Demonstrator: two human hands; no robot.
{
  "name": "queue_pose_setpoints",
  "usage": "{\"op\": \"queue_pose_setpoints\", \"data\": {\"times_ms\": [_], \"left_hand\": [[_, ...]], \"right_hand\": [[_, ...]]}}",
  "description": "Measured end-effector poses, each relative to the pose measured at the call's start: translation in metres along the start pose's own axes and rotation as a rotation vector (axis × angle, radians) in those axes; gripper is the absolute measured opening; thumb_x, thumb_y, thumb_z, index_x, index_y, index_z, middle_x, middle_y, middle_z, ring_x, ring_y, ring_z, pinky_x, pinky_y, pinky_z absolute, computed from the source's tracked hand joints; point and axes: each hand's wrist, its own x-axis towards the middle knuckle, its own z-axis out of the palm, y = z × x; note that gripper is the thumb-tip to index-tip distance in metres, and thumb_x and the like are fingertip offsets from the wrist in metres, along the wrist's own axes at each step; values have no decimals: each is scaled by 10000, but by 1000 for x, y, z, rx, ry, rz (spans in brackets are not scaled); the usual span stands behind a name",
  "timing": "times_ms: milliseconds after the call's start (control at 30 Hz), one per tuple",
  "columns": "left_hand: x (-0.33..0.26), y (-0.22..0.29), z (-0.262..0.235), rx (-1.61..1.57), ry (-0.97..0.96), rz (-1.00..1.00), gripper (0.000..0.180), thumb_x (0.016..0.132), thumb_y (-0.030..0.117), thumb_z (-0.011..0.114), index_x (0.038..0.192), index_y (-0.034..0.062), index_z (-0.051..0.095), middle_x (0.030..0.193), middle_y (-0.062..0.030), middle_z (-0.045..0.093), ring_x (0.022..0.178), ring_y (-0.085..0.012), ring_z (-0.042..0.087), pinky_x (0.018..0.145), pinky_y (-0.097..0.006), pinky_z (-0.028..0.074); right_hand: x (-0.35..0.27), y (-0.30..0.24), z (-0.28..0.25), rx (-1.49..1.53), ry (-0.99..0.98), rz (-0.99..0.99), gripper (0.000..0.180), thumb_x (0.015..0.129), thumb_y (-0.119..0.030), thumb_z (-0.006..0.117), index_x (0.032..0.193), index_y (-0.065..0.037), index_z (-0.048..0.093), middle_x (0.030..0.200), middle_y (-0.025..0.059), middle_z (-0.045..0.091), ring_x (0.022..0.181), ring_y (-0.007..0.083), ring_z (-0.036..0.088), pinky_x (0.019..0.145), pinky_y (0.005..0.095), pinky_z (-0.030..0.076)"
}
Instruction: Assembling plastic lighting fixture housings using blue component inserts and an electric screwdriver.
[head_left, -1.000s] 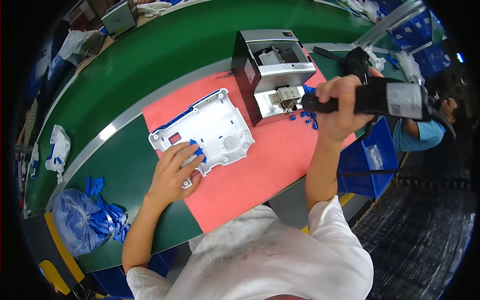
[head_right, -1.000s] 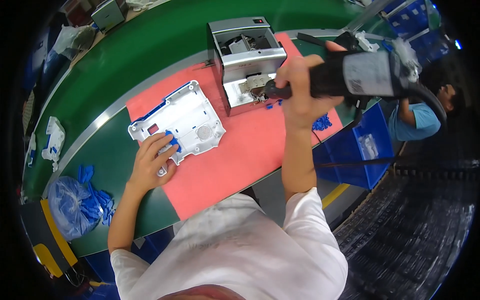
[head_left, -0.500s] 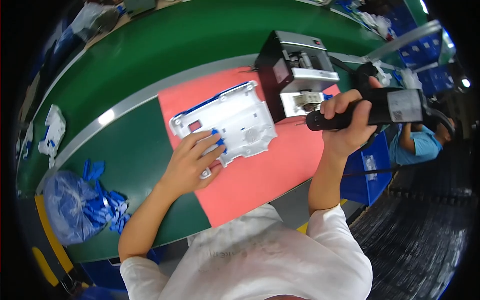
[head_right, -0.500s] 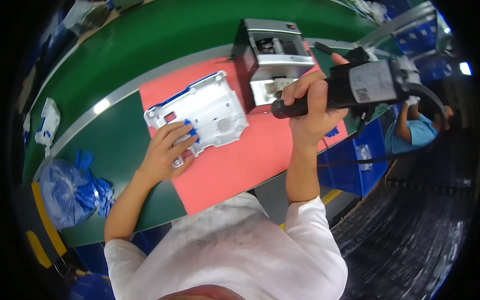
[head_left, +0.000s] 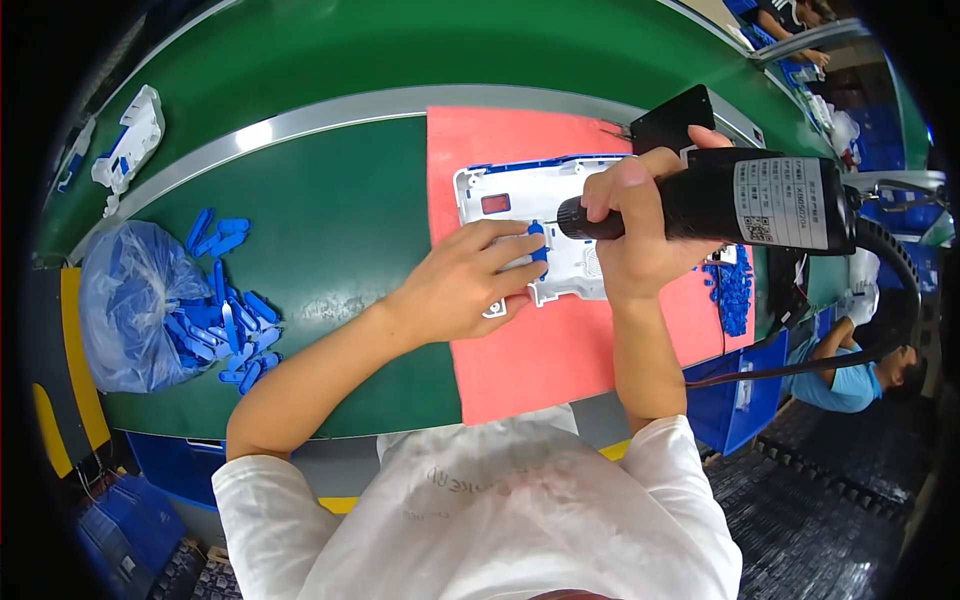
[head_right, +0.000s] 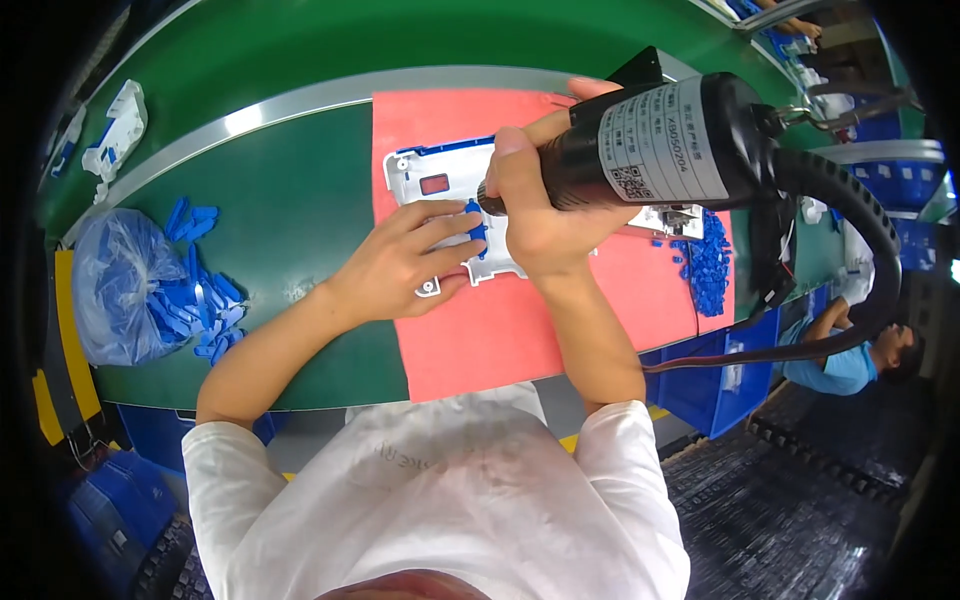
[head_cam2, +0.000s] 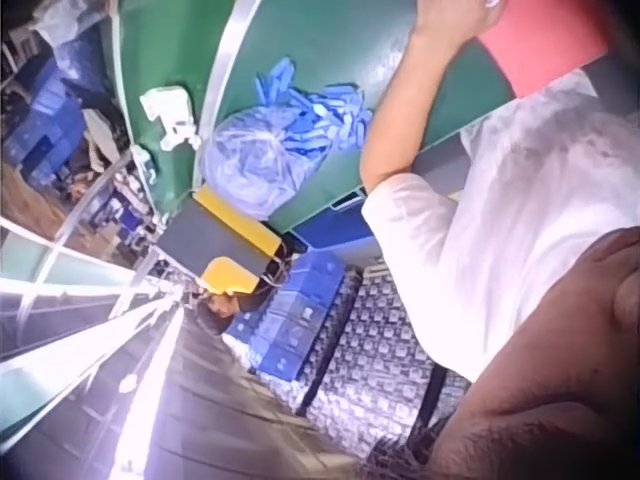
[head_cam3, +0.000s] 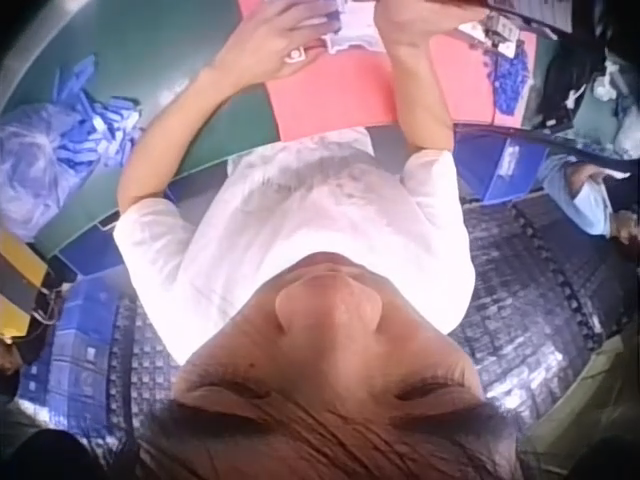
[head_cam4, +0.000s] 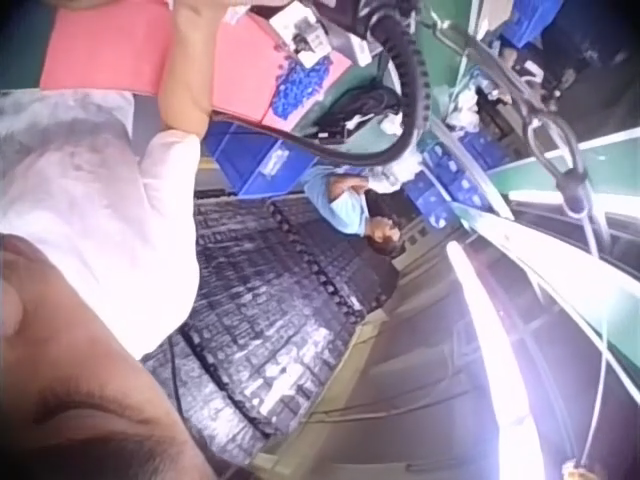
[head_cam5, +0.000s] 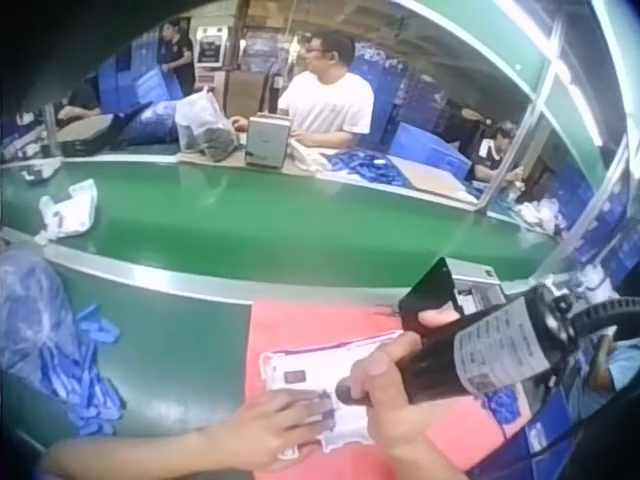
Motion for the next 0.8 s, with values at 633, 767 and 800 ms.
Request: {"op": "queue_pose_setpoints", "data": {"times_ms": [633, 767, 800], "left_hand": [[-4, -6, -13, 49, -31, -7, 338, 707, 139, 728, 1025, 38, 675, 1206, -90, 585, 1125, -284, 526, 892, -413, 493], [-6, -7, -16, 53, -47, -26, 336, 707, 146, 729, 1022, 39, 676, 1202, -90, 587, 1123, -284, 525, 895, -405, 494], [-6, -7, -17, 54, -46, -30, 336, 707, 146, 729, 1022, 39, 676, 1202, -90, 587, 1123, -284, 525, 895, -405, 494]], "right_hand": [[-4, 17, 23, -41, -69, -42, 486, 776, 139, 543, 1192, 7, 329, 623, 74, 528, 456, 135, 498, 466, 286, 461], [-5, 22, 27, -42, -83, -42, 478, 779, 140, 547, 1187, 12, 331, 632, 74, 533, 459, 130, 499, 465, 283, 460], [-6, 23, 27, -57, -95, -55, 476, 779, 143, 545, 1185, 13, 333, 633, 74, 535, 463, 128, 501, 465, 281, 458]]}}
